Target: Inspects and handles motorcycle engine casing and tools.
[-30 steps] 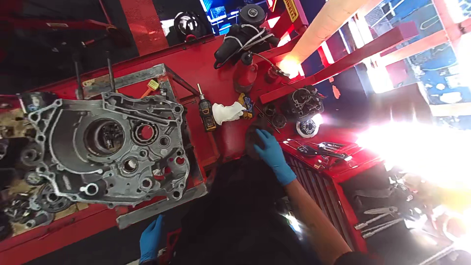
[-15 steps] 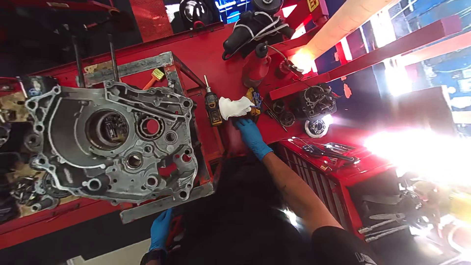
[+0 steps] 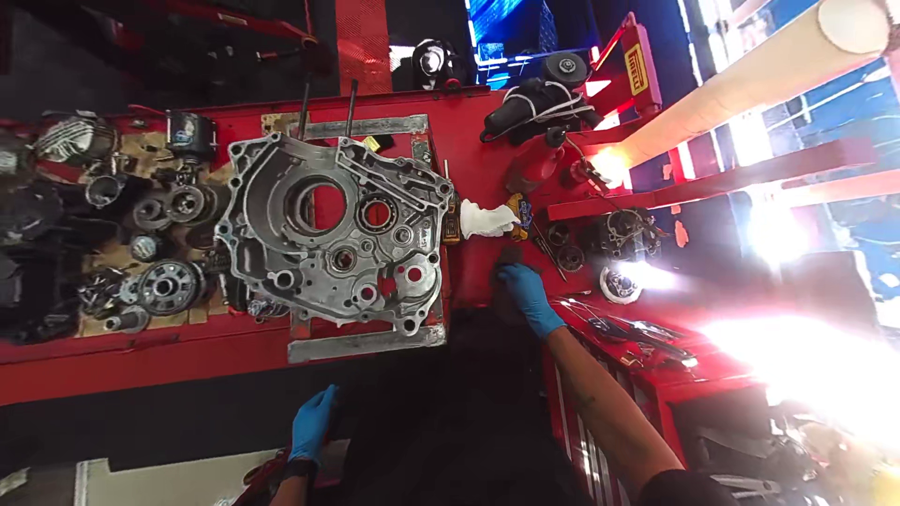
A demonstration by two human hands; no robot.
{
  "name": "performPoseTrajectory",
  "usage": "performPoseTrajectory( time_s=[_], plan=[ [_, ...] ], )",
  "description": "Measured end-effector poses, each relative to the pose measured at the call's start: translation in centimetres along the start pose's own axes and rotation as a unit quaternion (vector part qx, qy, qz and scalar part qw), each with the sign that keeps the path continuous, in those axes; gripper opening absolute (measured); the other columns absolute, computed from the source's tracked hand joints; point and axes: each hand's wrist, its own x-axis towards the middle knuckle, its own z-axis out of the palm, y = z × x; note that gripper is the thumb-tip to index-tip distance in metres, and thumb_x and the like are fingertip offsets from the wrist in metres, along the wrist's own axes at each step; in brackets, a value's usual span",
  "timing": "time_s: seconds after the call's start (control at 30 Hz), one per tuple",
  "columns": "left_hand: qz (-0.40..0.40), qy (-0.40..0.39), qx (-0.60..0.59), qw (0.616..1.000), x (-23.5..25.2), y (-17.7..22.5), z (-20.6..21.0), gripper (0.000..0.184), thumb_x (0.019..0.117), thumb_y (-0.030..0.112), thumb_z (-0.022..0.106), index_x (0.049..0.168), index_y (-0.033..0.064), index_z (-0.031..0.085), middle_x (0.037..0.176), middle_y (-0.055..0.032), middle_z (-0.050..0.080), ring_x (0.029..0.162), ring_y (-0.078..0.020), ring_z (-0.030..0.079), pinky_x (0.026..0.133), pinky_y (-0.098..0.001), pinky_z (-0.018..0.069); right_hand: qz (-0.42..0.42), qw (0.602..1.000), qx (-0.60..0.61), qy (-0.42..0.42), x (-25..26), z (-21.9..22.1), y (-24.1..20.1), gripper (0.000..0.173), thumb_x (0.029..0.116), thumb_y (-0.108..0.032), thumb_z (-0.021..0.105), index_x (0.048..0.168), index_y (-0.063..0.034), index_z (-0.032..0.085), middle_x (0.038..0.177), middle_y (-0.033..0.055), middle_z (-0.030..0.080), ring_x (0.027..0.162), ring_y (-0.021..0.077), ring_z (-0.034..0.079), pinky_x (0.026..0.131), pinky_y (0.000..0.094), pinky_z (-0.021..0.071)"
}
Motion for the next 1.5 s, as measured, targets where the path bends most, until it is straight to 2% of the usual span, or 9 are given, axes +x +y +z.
performPoseTrajectory(
  time_s=[0.1, 0.17, 0.3, 0.5, 0.87, 0.97, 1.27, 1.4, 1.5],
  plan=[
    [0.008, 0.008, -0.009, 1.0, -0.3, 0.3, -1.0, 0.05, 0.1084, 0.043, 0.047, 0.118, 0.0016, 0.072, 0.111, -0.0213, 0.072, 0.107, -0.0376, 0.068, 0.098, -0.0612, 0.0487, 0.034, 0.938, 0.343, 0.02, -1.8, -3.8, -2.1, 0.047, 0.1106, -0.026, 0.039, 0.145, 0.0022, 0.052, 0.134, 0.0154, 0.067, 0.12, 0.0229, 0.067, 0.105, 0.0401, 0.0539],
    [0.003, 0.006, -0.012, 1.0, -0.5, -0.6, -1.1, 0.049, 0.109, 0.041, 0.046, 0.119, 0.0012, 0.072, 0.112, -0.0223, 0.072, 0.108, -0.039, 0.067, 0.098, -0.0625, 0.0478, 0.033, 0.781, 0.623, -0.026, -3.7, -6.5, -4.5, 0.065, 0.1112, -0.042, 0.014, 0.154, 0.0026, 0.033, 0.147, 0.0181, 0.056, 0.129, 0.0271, 0.061, 0.107, 0.0422, 0.0517],
    [0.002, 0.026, -0.005, 1.0, -0.5, -1.5, -1.8, 0.048, 0.1083, 0.042, 0.048, 0.114, 0.0016, 0.074, 0.106, -0.021, 0.073, 0.103, -0.0378, 0.067, 0.095, -0.0621, 0.0484, -0.001, 0.629, 0.773, -0.076, -5.3, -8.2, -7.2, 0.085, 0.1044, -0.064, 0.008, 0.153, -0.0012, 0.038, 0.148, 0.0179, 0.055, 0.131, 0.0303, 0.059, 0.107, 0.0431, 0.0512],
    [0.055, 0.042, -0.063, 0.996, -0.7, 3.5, -4.9, 0.049, 0.1071, 0.043, 0.05, 0.123, 0.0024, 0.071, 0.116, -0.0215, 0.071, 0.112, -0.0361, 0.067, 0.102, -0.0601, 0.0482, 0.051, 0.726, 0.685, -0.013, -7.6, -8.1, -6.6, 0.074, 0.1047, -0.061, 0.009, 0.136, -0.0151, 0.059, 0.118, 0.0002, 0.074, 0.108, 0.0162, 0.07, 0.093, 0.0362, 0.0579],
    [0.342, 0.199, 0.12, 0.91, 8.9, 22.6, -9.5, 0.054, 0.0973, 0.033, 0.063, 0.147, 0.0134, 0.056, 0.144, -0.0191, 0.057, 0.137, -0.0401, 0.049, 0.112, -0.0596, 0.0387, 0.13, 0.711, 0.668, 0.177, -18.1, -10.5, -11.0, 0.049, 0.1114, -0.037, 0.018, 0.128, -0.0093, 0.055, 0.102, -0.0018, 0.071, 0.098, 0.0111, 0.068, 0.096, 0.0322, 0.0531],
    [0.355, 0.123, 0.198, 0.905, 11.7, 25.2, -10.4, 0.044, 0.0922, 0.026, 0.068, 0.126, -0.0022, 0.067, 0.142, -0.0283, 0.054, 0.141, -0.0468, 0.041, 0.118, -0.0641, 0.0283, 0.08, 0.765, 0.628, 0.116, -20.4, -9.9, -16.2, 0.042, 0.1075, -0.038, 0.034, 0.107, -0.0153, 0.069, 0.094, -0.0041, 0.073, 0.094, 0.0057, 0.068, 0.095, 0.0262, 0.0525],
    [0.534, 0.062, -0.092, 0.838, -4.5, 15.5, -20.4, 0.032, 0.094, 0.029, 0.061, 0.104, 0.0004, 0.072, 0.105, -0.0131, 0.072, 0.102, -0.0221, 0.069, 0.092, -0.0452, 0.0562, -0.162, 0.924, 0.337, -0.076, -16.3, -0.4, -36.1, 0.044, 0.104, -0.022, 0.054, 0.144, -0.0055, 0.057, 0.138, 0.0086, 0.065, 0.122, 0.0177, 0.066, 0.105, 0.0392, 0.0554],
    [0.647, 0.101, -0.279, 0.702, -10.0, 14.2, -19.5, 0.023, 0.0966, 0.032, 0.062, 0.093, 0.0099, 0.069, 0.106, -0.0005, 0.069, 0.108, -0.0056, 0.064, 0.093, -0.0246, 0.0553, -0.125, 0.889, 0.441, -0.005, -11.8, 5.2, -44.9, 0.033, 0.1084, -0.018, 0.043, 0.11, 0.0005, 0.071, 0.09, 0.0044, 0.072, 0.083, 0.0053, 0.068, 0.08, 0.028, 0.0584],
    [0.696, 0.17, -0.252, 0.65, -10.0, 13.1, -21.6, 0.035, 0.1044, 0.046, 0.05, 0.121, 0.0228, 0.069, 0.128, 0.0045, 0.066, 0.128, -0.0102, 0.057, 0.109, -0.031, 0.0472, -0.139, 0.856, 0.496, -0.051, -11.3, 4.3, -47.1, 0.037, 0.1093, -0.016, 0.04, 0.103, 0.0012, 0.072, 0.085, 0.0004, 0.072, 0.079, 0.0016, 0.067, 0.078, 0.0246, 0.0583]
  ],
)
